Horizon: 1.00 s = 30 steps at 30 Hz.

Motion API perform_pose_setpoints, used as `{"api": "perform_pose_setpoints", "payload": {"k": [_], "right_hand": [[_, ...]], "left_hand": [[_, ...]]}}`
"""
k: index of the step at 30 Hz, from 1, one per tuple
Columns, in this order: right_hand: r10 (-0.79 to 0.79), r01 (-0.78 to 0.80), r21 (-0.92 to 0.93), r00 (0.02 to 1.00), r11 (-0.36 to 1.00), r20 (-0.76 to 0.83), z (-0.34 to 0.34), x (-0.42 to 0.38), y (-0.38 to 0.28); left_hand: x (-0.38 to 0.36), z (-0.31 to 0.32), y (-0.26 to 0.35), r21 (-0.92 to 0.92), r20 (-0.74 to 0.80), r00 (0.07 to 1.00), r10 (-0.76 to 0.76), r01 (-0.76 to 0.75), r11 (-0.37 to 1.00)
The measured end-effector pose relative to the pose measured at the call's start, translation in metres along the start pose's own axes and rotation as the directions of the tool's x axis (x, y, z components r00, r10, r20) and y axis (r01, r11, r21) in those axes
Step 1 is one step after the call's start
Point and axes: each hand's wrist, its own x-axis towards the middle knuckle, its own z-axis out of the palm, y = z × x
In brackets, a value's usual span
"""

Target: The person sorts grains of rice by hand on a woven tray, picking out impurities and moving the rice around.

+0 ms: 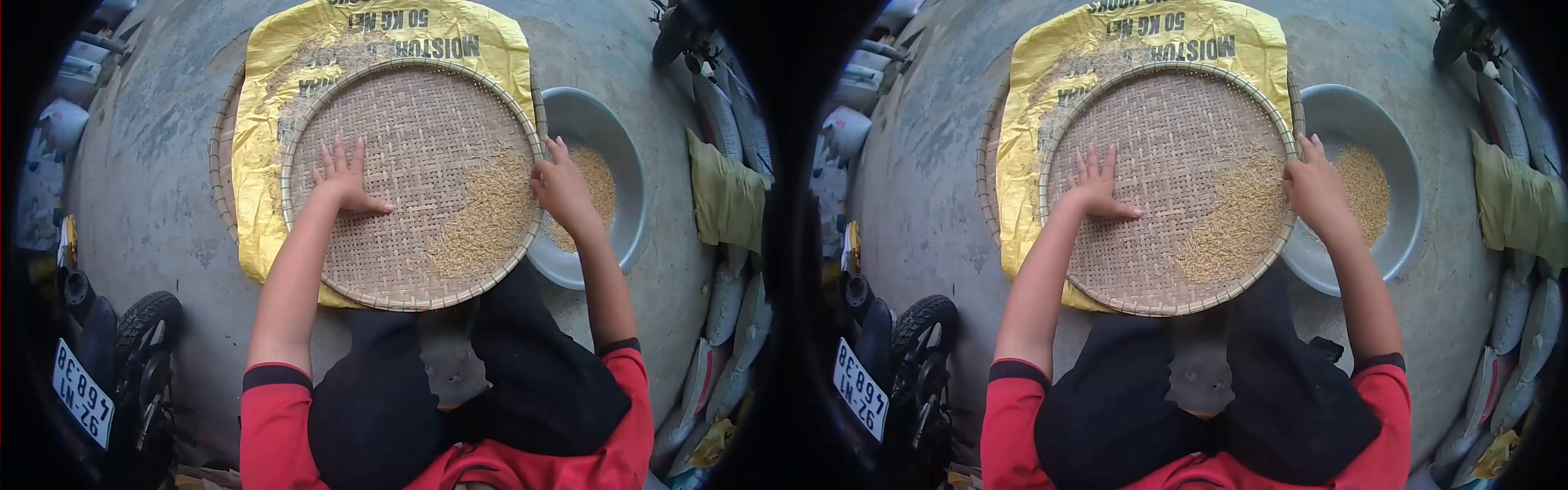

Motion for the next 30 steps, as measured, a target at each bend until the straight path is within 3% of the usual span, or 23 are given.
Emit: {"api": "perform_pose_setpoints", "payload": {"k": [2, 8, 11, 15, 18, 20, 23, 24, 27, 30], "right_hand": [[0.075, -0.060, -0.133, 0.991, 0.989, 0.111, 0.001, 0.004, -0.007], [0.138, -0.064, -0.322, 0.967, 0.945, 0.213, 0.004, 0.009, -0.017], [0.122, -0.048, -0.347, 0.973, 0.937, 0.196, 0.012, 0.007, -0.013], [0.090, -0.025, -0.364, 0.983, 0.931, 0.162, 0.020, 0.005, -0.005], [0.033, -0.011, -0.247, 0.996, 0.969, 0.084, 0.015, 0.004, 0.004], [0.075, -0.082, 0.148, 0.996, 0.986, 0.050, -0.001, -0.002, 0.007], [0.100, -0.097, 0.191, 0.995, 0.977, -0.006, -0.006, -0.018, 0.037], [0.210, -0.225, 0.223, 0.974, 0.948, 0.091, -0.006, -0.022, 0.045], [0.242, -0.277, 0.240, 0.956, 0.931, 0.164, -0.008, -0.031, 0.056], [0.181, -0.196, 0.385, 0.981, 0.902, 0.075, -0.004, -0.029, 0.051]], "left_hand": [[0.000, 0.000, 0.000, -0.003, 0.007, 1.000, -0.001, 0.001, 1.000], [0.002, 0.002, -0.002, 0.000, -0.002, 1.000, 0.002, -0.002, 1.000], [0.002, 0.003, -0.002, -0.054, -0.011, 1.000, 0.000, -0.001, 0.999], [0.000, 0.000, 0.000, 0.004, 0.000, 1.000, -0.001, 0.001, 1.000], [0.001, 0.001, 0.000, 0.006, 0.001, 1.000, 0.004, -0.004, 1.000], [0.001, 0.002, -0.001, 0.008, -0.001, 1.000, 0.008, -0.008, 1.000], [0.001, 0.001, -0.001, -0.001, 0.001, 1.000, 0.007, -0.007, 1.000], [0.001, 0.001, -0.001, 0.000, -0.001, 1.000, 0.006, -0.006, 1.000], [0.001, 0.002, -0.001, 0.004, -0.007, 1.000, 0.005, -0.005, 1.000], [0.000, 0.001, 0.000, 0.001, -0.003, 1.000, 0.004, -0.004, 1.000]]}}
